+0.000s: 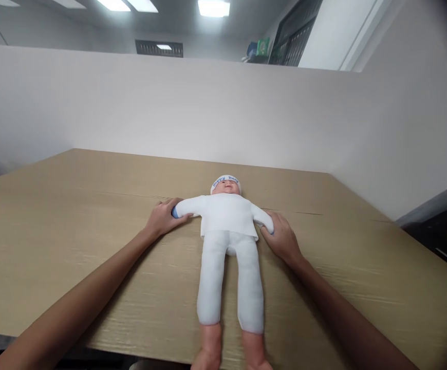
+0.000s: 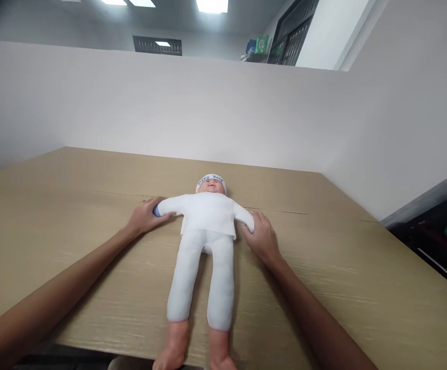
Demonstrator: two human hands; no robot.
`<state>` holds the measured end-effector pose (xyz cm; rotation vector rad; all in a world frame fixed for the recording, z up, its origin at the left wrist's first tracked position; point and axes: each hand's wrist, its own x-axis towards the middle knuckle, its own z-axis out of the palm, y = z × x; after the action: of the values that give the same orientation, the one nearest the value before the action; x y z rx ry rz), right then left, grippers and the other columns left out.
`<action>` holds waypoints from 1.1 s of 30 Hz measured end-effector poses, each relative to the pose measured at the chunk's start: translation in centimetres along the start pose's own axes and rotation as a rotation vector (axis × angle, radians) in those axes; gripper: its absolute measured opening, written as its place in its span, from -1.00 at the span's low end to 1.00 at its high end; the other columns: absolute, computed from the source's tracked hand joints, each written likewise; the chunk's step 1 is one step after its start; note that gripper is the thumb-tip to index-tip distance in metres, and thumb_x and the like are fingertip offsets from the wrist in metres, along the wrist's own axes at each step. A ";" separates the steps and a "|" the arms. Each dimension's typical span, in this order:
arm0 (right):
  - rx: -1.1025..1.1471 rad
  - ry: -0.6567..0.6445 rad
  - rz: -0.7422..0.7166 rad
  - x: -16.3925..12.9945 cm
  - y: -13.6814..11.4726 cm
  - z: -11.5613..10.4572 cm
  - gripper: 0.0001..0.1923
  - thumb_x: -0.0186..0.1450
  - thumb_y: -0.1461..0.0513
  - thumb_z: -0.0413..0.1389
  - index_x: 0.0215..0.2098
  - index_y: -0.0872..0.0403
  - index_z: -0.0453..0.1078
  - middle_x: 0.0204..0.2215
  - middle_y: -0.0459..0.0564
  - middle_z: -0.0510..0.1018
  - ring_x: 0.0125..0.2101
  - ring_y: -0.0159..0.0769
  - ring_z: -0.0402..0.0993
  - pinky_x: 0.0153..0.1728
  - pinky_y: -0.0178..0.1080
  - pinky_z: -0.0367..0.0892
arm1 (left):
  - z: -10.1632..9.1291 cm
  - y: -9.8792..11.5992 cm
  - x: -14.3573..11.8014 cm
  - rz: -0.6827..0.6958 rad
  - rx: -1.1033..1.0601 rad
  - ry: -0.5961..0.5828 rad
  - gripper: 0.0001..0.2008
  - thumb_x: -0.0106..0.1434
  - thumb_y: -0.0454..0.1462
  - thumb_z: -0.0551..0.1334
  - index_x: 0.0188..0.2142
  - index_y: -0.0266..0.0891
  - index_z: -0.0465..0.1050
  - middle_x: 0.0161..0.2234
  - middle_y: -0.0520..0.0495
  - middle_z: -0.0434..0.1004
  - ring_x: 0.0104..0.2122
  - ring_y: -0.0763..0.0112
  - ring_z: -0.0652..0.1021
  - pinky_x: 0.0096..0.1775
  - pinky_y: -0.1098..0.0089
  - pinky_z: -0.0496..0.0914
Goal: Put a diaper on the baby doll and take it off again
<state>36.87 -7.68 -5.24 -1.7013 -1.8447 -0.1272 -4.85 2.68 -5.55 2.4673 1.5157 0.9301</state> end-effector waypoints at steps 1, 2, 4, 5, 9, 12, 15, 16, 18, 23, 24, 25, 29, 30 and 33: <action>0.000 0.007 -0.003 0.9 0.3 0.5 -0.55 0.35 0.12 0.06 0.16 0.09 0.41 0.03 0.21 0.59 0.03 0.12 0.51 0.10 0.09 0.44 | 0.4 -0.4 0.9 0.005 -0.003 0.013 -0.40 0.34 0.23 0.28 0.17 -0.05 0.48 0.05 -0.13 0.70 0.00 -0.03 0.65 0.08 0.08 0.41; 0.001 0.015 -0.006 1.8 0.7 1.0 -0.55 0.35 0.12 0.06 0.15 0.10 0.41 0.03 0.21 0.59 0.03 0.12 0.51 0.10 0.08 0.44 | 0.8 -0.8 1.8 0.008 -0.001 0.024 -0.40 0.35 0.23 0.28 0.18 -0.05 0.47 0.08 -0.13 0.69 0.00 -0.03 0.65 0.10 0.08 0.40; 0.007 0.034 -0.015 3.6 1.4 2.0 -0.56 0.35 0.12 0.06 0.15 0.10 0.41 0.03 0.22 0.59 0.04 0.11 0.51 0.11 0.08 0.44 | 1.6 -1.4 3.5 0.005 0.015 0.043 -0.40 0.36 0.23 0.28 0.20 -0.05 0.48 0.13 -0.13 0.67 0.00 -0.03 0.65 0.11 0.07 0.38; 0.012 0.047 -0.018 4.4 1.8 2.5 -0.56 0.35 0.12 0.07 0.15 0.09 0.41 0.04 0.22 0.59 0.05 0.11 0.51 0.12 0.08 0.44 | 2.0 -1.7 4.4 0.002 0.026 0.052 -0.39 0.36 0.24 0.27 0.20 -0.05 0.48 0.13 -0.13 0.66 0.00 -0.03 0.64 0.11 0.07 0.37; 0.027 0.093 -0.013 7.1 3.3 4.0 -0.52 0.34 0.11 0.09 0.17 0.11 0.40 0.07 0.24 0.59 0.06 0.13 0.51 0.15 0.09 0.42 | 3.5 -2.5 7.0 0.014 0.072 0.092 -0.39 0.37 0.26 0.26 0.16 -0.07 0.52 0.06 -0.16 0.69 0.00 -0.04 0.61 0.14 0.06 0.31; 0.023 0.101 -0.028 8.3 4.4 4.6 -0.49 0.40 0.06 0.07 0.22 0.13 0.38 0.09 0.26 0.57 0.09 0.14 0.50 0.18 0.10 0.40 | 4.2 -3.0 8.1 0.012 0.101 0.110 -0.38 0.37 0.28 0.26 0.15 -0.07 0.55 0.02 -0.18 0.71 0.03 -0.07 0.57 0.13 0.03 0.28; 0.012 0.071 -0.064 8.6 5.7 4.5 -0.46 0.48 -0.02 0.03 0.28 0.11 0.37 0.12 0.26 0.57 0.10 0.15 0.48 0.20 0.11 0.37 | 4.4 -3.8 8.3 0.001 0.098 0.087 -0.37 0.39 0.27 0.25 0.21 -0.04 0.53 0.02 -0.18 0.70 0.06 -0.09 0.54 0.12 0.02 0.27; 0.006 0.046 -0.073 8.6 6.1 4.3 -0.45 0.50 -0.06 0.03 0.28 0.10 0.37 0.13 0.26 0.58 0.10 0.15 0.48 0.20 0.12 0.36 | 4.4 -4.2 8.3 0.002 0.091 0.079 -0.37 0.39 0.26 0.24 0.24 -0.02 0.51 0.03 -0.17 0.70 0.06 -0.09 0.53 0.13 0.01 0.27; -0.001 -0.002 -0.081 8.6 7.1 3.8 -0.42 0.50 -0.12 0.03 0.27 0.08 0.40 0.12 0.24 0.60 0.08 0.17 0.50 0.17 0.14 0.36 | 4.1 -5.1 8.2 0.018 0.065 0.059 -0.35 0.39 0.25 0.27 0.29 0.00 0.48 0.07 -0.16 0.68 0.07 -0.10 0.53 0.12 0.02 0.29; 0.053 -0.060 -0.137 8.8 9.0 3.0 -0.38 0.48 -0.19 0.08 0.25 0.07 0.44 0.08 0.20 0.63 0.04 0.14 0.52 0.13 0.09 0.37 | 3.6 -7.0 8.1 0.033 0.000 0.002 -0.35 0.35 0.23 0.32 0.29 0.01 0.49 0.09 -0.12 0.68 0.07 -0.06 0.52 0.14 0.05 0.33; 0.061 -0.066 -0.144 8.9 9.2 3.0 -0.38 0.49 -0.18 0.08 0.27 0.06 0.44 0.09 0.20 0.63 0.05 0.13 0.52 0.14 0.09 0.37 | 3.6 -7.2 8.2 0.026 -0.003 -0.004 -0.36 0.35 0.22 0.32 0.29 0.01 0.49 0.08 -0.12 0.68 0.07 -0.06 0.52 0.14 0.05 0.33; 0.065 -0.070 -0.146 8.9 9.3 3.1 -0.39 0.50 -0.17 0.08 0.29 0.05 0.43 0.10 0.18 0.63 0.06 0.13 0.52 0.15 0.09 0.36 | 3.6 -7.3 8.2 0.020 -0.006 -0.010 -0.35 0.35 0.22 0.32 0.29 0.01 0.50 0.08 -0.12 0.68 0.06 -0.06 0.52 0.14 0.05 0.33; 0.064 -0.081 -0.133 8.9 9.5 3.5 -0.37 0.51 -0.11 0.05 0.40 0.03 0.35 0.19 0.18 0.59 0.12 0.13 0.49 0.21 0.11 0.33 | 3.6 -7.2 8.3 0.015 -0.021 -0.014 -0.35 0.34 0.22 0.33 0.27 -0.02 0.51 0.04 -0.13 0.68 0.05 -0.05 0.52 0.15 0.05 0.33; 0.058 -0.082 -0.125 8.8 9.6 3.7 -0.35 0.50 -0.09 0.04 0.43 0.04 0.32 0.20 0.19 0.57 0.12 0.14 0.49 0.22 0.13 0.33 | 3.6 -7.0 8.1 0.012 -0.023 -0.017 -0.35 0.34 0.21 0.33 0.27 -0.02 0.52 0.03 -0.13 0.68 0.05 -0.05 0.51 0.15 0.05 0.33; 0.013 -0.077 -0.100 8.2 9.9 4.3 -0.28 0.48 -0.03 0.01 0.50 0.12 0.21 0.25 0.28 0.51 0.17 0.18 0.45 0.25 0.19 0.31 | 3.4 -6.4 7.4 -0.019 0.000 -0.025 -0.36 0.37 0.20 0.29 0.28 -0.05 0.50 0.05 -0.17 0.65 0.09 -0.07 0.49 0.15 0.03 0.32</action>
<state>44.68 3.10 -7.88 -1.6262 -1.9837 -0.0913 -5.60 12.84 -7.43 2.4509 1.5283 0.8930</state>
